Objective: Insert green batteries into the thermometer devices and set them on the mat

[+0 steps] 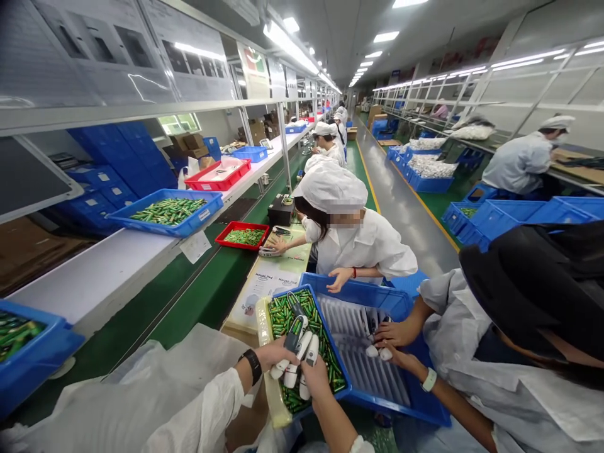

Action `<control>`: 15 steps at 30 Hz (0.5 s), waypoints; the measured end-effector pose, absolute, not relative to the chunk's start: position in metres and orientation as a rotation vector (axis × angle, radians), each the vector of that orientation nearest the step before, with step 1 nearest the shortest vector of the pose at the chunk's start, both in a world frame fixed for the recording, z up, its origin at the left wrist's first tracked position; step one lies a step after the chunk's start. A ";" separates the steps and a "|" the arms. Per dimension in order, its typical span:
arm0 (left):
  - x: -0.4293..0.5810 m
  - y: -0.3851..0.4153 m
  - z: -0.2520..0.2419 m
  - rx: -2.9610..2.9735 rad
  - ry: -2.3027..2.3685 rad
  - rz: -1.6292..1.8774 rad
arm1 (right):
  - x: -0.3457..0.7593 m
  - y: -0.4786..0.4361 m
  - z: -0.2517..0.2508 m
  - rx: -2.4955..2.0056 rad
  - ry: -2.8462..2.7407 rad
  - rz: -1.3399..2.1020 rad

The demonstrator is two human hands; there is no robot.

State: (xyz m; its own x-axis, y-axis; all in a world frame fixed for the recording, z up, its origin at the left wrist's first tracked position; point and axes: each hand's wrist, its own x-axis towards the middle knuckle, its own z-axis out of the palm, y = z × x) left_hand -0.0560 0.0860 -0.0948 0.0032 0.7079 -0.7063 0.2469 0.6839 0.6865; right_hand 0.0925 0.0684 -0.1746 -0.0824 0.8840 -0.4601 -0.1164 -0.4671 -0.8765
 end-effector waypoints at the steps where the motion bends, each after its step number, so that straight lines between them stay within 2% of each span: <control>1: -0.057 0.081 -0.093 0.764 1.521 0.447 | 0.093 0.065 -0.171 -1.411 -0.911 1.642; 9: -0.071 0.034 -0.087 0.535 1.199 0.918 | 0.095 0.043 -0.125 -1.154 -1.216 1.726; 15: -0.108 -0.003 -0.105 0.242 1.150 1.149 | 0.060 0.040 -0.096 -1.049 -1.701 1.488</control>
State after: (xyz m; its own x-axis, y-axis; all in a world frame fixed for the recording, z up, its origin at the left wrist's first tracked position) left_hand -0.1076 -0.0031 -0.1049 -0.0496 0.8076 -0.5876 -0.5864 0.4527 0.6717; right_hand 0.0596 0.0400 -0.0960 -0.4780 0.8775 -0.0389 0.1552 0.0407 -0.9870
